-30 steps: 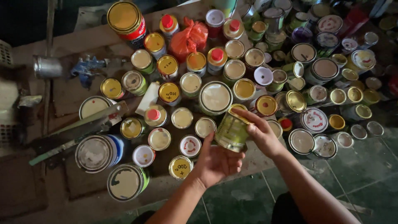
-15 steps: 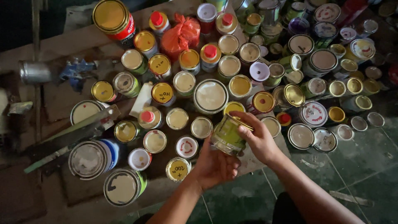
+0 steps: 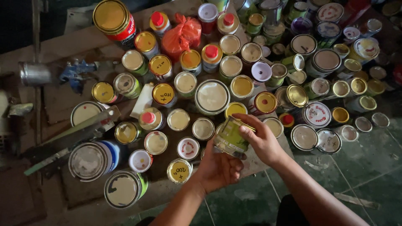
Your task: The person sorts through a large collection of paint cans on a table. They pick up several cans, rotate them to view the labels, and place them back down among the others.
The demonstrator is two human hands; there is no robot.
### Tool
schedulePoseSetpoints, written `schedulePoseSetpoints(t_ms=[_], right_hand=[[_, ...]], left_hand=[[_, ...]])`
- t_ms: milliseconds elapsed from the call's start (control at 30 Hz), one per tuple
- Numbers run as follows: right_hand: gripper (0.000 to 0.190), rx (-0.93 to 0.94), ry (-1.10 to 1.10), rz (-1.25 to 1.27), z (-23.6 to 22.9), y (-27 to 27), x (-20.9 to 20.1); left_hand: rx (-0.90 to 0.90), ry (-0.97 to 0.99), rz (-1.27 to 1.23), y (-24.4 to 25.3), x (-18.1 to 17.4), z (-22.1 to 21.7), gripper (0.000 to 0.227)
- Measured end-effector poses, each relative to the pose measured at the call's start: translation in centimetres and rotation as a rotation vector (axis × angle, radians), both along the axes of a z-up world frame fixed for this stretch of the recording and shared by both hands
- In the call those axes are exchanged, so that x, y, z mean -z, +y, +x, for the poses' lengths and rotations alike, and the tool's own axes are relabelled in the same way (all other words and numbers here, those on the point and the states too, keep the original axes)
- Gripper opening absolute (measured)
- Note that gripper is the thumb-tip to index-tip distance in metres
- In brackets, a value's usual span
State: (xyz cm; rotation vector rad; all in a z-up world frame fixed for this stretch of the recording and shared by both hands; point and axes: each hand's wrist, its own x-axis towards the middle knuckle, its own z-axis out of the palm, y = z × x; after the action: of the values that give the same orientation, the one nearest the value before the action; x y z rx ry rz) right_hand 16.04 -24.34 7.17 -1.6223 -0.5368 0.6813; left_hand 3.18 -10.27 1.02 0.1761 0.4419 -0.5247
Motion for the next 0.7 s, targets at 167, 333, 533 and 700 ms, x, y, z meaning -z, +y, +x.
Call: schedulePoseSetpoints(t_ms=[167,333,533,700], right_hand=[[0.053,0.007,0.037,0.005,0.1,-0.2,0.2],[0.051,0.026,0.046,-0.017,0.0,-0.2,-0.2],[0.067,0.073,-0.105,-0.220,1.6,-1.4,-1.3],[0.072,-0.139,-0.390,-0.688,3.0,-2.0,1.5]], left_hand=[[0.007,-0.018,-0.011,-0.2,0.6,0.0,0.093],[-0.018,-0.035,-0.098,-0.3,0.8,0.0,0.091],[0.093,0.076,0.780,3.2,2.9,1.4,0.070],[-0.148,-0.020,1.806,7.5,-0.8,-0.1,0.037]])
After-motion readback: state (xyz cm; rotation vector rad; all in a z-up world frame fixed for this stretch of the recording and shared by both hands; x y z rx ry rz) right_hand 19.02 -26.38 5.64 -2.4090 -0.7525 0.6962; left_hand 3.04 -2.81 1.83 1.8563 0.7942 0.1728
